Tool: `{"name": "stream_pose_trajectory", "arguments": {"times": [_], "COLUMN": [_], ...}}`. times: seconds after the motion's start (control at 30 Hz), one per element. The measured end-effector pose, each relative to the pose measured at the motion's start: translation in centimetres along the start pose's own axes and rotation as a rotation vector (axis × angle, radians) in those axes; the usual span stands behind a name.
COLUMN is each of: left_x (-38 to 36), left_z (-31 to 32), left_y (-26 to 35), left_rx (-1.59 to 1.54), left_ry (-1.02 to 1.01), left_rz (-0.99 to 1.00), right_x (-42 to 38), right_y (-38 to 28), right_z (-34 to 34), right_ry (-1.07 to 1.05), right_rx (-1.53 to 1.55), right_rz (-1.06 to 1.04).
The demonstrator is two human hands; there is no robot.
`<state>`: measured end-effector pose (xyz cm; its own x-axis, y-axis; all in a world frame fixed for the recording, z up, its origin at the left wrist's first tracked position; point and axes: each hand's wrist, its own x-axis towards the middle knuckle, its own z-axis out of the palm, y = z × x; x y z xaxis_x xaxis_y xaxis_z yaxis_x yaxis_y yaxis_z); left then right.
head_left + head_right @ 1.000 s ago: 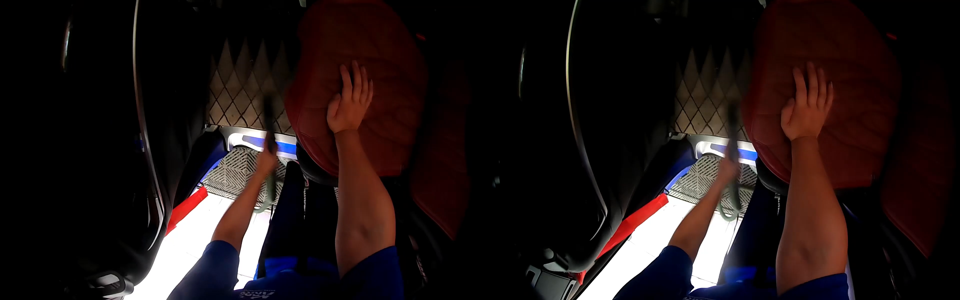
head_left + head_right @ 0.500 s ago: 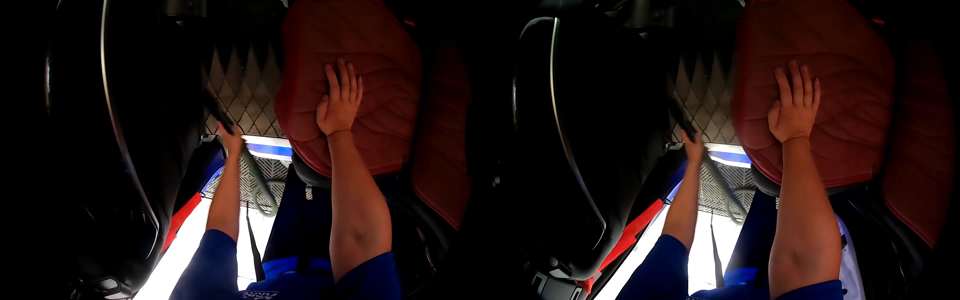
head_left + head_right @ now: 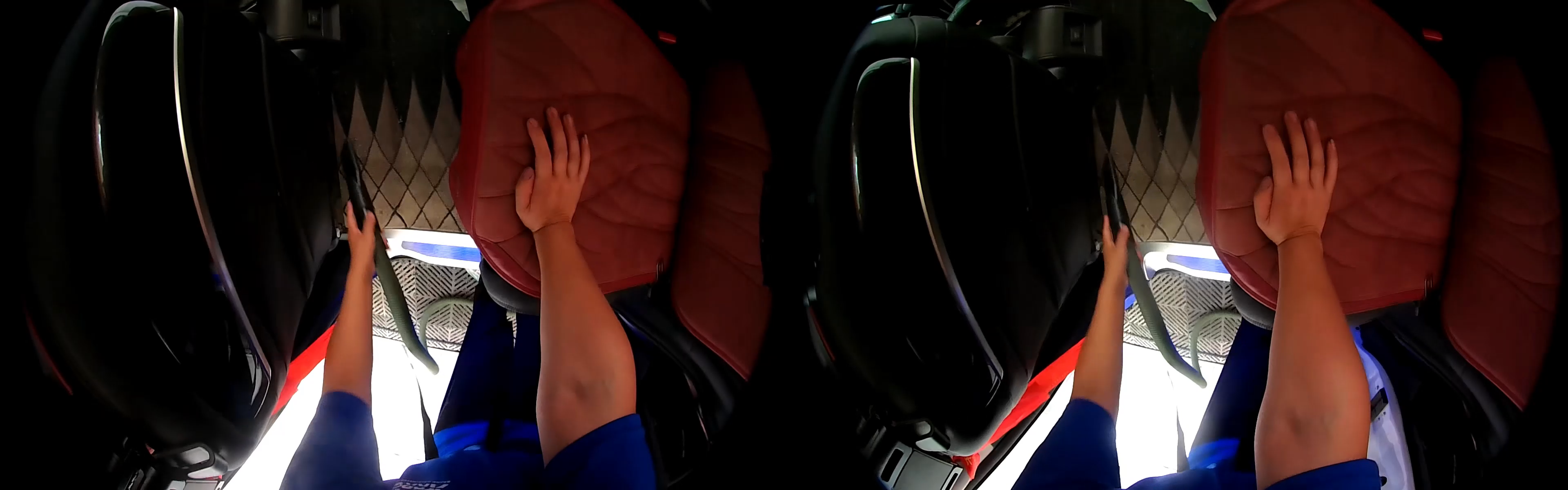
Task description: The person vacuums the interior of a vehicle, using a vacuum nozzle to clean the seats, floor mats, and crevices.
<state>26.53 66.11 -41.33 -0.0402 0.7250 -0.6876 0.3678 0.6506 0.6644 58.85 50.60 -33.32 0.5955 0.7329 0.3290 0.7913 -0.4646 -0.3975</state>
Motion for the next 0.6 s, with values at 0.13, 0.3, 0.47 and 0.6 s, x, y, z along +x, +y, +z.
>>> {"name": "stream_pose_trajectory", "arguments": {"times": [0.13,0.3,0.47,0.6], "left_x": [-2.2,-14.1,-7.1,3.9], "left_z": [7.6,7.4,3.4,4.2], "left_y": [-5.3,-5.9,0.3,-2.6], "left_rx": [0.158,0.190,0.013,-0.091], "left_ry": [0.012,-0.335,0.048,0.215], "left_rz": [0.108,-0.130,0.076,0.121], "right_x": [0.0,0.1,0.0,0.2], "right_y": [0.3,0.3,0.3,0.3], "right_z": [-0.1,-0.5,-0.2,-0.2], "right_ry": [0.008,-0.013,0.003,-0.006], "right_rx": [0.015,0.020,0.035,0.032], "right_rz": [-0.001,0.005,0.005,0.012]}}
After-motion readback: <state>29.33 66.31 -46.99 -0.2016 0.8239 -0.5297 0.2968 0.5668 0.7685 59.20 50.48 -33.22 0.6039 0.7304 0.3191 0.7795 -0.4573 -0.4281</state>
